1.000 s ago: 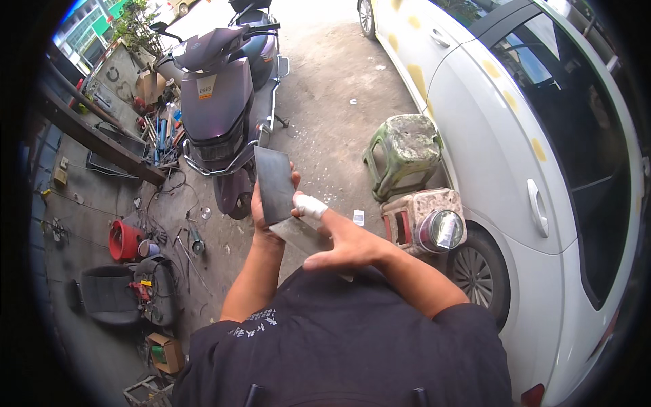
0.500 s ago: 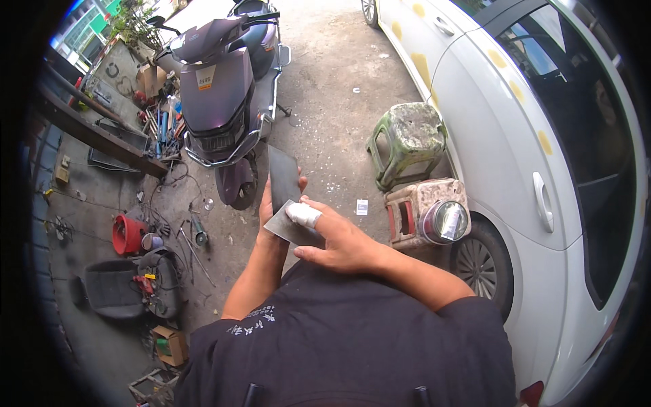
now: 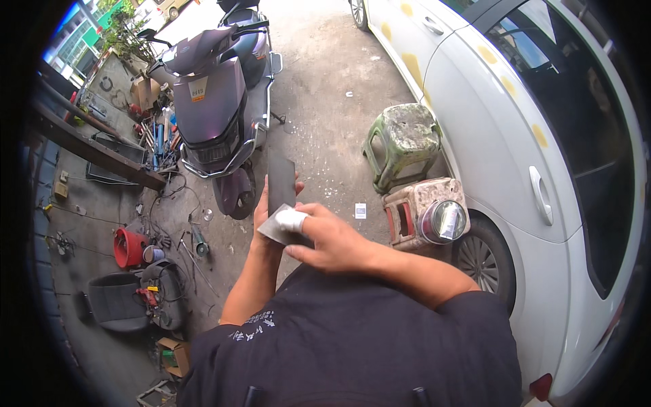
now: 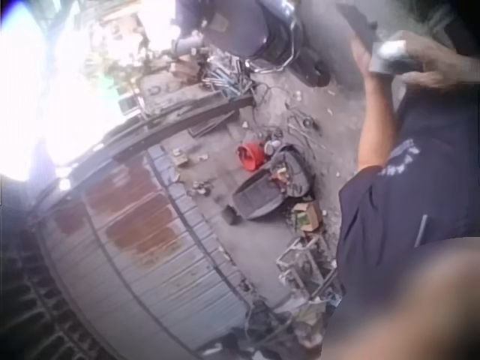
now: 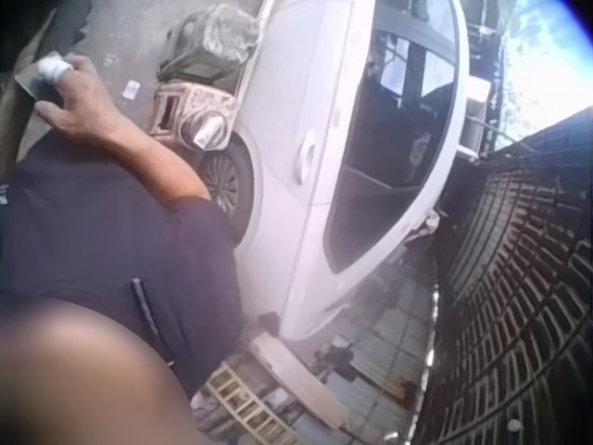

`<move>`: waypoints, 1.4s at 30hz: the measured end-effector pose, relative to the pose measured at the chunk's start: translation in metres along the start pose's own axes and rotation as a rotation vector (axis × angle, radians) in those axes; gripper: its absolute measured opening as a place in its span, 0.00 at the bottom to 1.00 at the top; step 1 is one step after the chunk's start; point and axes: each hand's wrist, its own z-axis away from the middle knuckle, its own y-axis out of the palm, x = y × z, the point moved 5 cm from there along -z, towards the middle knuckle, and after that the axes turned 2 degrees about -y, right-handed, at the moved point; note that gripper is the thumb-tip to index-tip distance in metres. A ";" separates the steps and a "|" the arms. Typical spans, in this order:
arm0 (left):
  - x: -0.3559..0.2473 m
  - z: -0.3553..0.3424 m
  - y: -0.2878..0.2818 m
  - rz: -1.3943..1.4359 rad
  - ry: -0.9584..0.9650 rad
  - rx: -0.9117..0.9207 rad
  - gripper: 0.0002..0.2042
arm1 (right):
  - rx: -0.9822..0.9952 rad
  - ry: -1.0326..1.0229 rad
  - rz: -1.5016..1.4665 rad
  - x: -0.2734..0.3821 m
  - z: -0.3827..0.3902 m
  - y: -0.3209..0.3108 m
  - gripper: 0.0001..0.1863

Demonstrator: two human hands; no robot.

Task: The person scoops yellow body filler from a can with a putty knife and spreads it onto the car's roof and side panels. The person repeatedly loads the putty knife and smooths the filler over the surface.

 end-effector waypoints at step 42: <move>-0.046 0.047 0.050 -0.412 -0.048 0.353 0.28 | -0.374 -0.325 0.595 0.004 0.003 -0.041 0.23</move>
